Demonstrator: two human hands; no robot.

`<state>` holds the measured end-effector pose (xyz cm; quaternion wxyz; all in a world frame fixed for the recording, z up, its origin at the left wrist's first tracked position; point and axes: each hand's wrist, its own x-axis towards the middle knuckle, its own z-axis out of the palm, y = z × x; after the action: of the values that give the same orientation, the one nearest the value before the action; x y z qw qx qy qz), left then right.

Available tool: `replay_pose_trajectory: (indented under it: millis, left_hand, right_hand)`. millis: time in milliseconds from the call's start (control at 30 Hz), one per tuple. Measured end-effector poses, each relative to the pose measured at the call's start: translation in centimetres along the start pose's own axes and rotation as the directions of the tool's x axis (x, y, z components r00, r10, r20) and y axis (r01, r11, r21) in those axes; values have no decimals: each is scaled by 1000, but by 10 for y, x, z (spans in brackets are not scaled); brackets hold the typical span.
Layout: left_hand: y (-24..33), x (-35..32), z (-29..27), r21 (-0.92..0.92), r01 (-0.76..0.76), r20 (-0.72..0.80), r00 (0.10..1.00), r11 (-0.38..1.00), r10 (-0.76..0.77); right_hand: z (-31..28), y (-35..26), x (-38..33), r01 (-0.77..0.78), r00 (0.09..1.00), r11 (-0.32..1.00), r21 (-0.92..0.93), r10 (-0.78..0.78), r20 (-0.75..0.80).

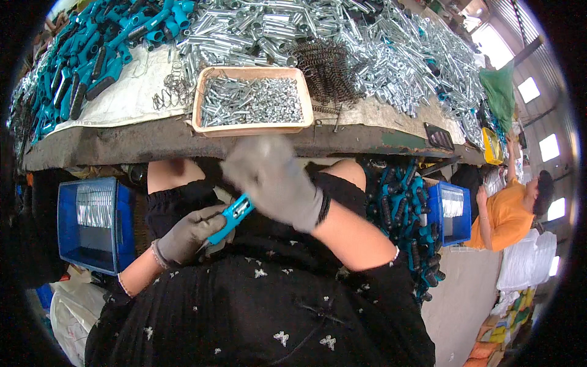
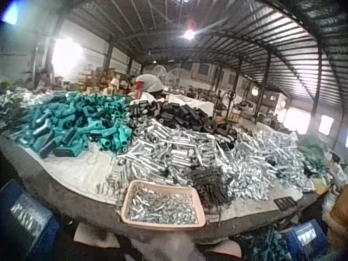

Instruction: The recorder is assembling blue plastic handles onto metal rod components using a screwdriver and small hardware.

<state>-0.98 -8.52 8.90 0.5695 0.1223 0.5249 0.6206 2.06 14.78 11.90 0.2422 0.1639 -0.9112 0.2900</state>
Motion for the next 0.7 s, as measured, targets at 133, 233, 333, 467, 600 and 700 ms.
replay_pose_trajectory:
  millis: [133, 233, 333, 467, 600, 700]
  left_hand:
    - [4, 0, 2, -18, 5, -43, 999, 1000, -6]
    - [3, -3, 2, 2, -35, -50, 998, 999, 35]
    - [2, -9, 1, -45, -5, -96, 995, 999, 1]
    - [-2, -16, -3, -113, -35, -148, 989, 993, 18]
    - [-8, -16, -9, -179, -48, -119, 992, 983, 27]
    - [-11, -10, -13, -191, -48, -82, 996, 980, 33]
  right_hand:
    - [-19, 49, 75, -49, 998, 927, -373, 34, -45]
    - [-14, 65, 98, -66, 946, 895, -441, 196, 257]
    - [-18, 61, 100, 10, 938, 825, -565, 187, 291]
    - [-28, 47, 94, -154, 961, 919, -364, 225, 162]
    - [-40, -5, 45, -242, 945, 969, 43, 226, 237]
    - [-23, -22, 5, -294, 915, 949, 115, 245, 319]
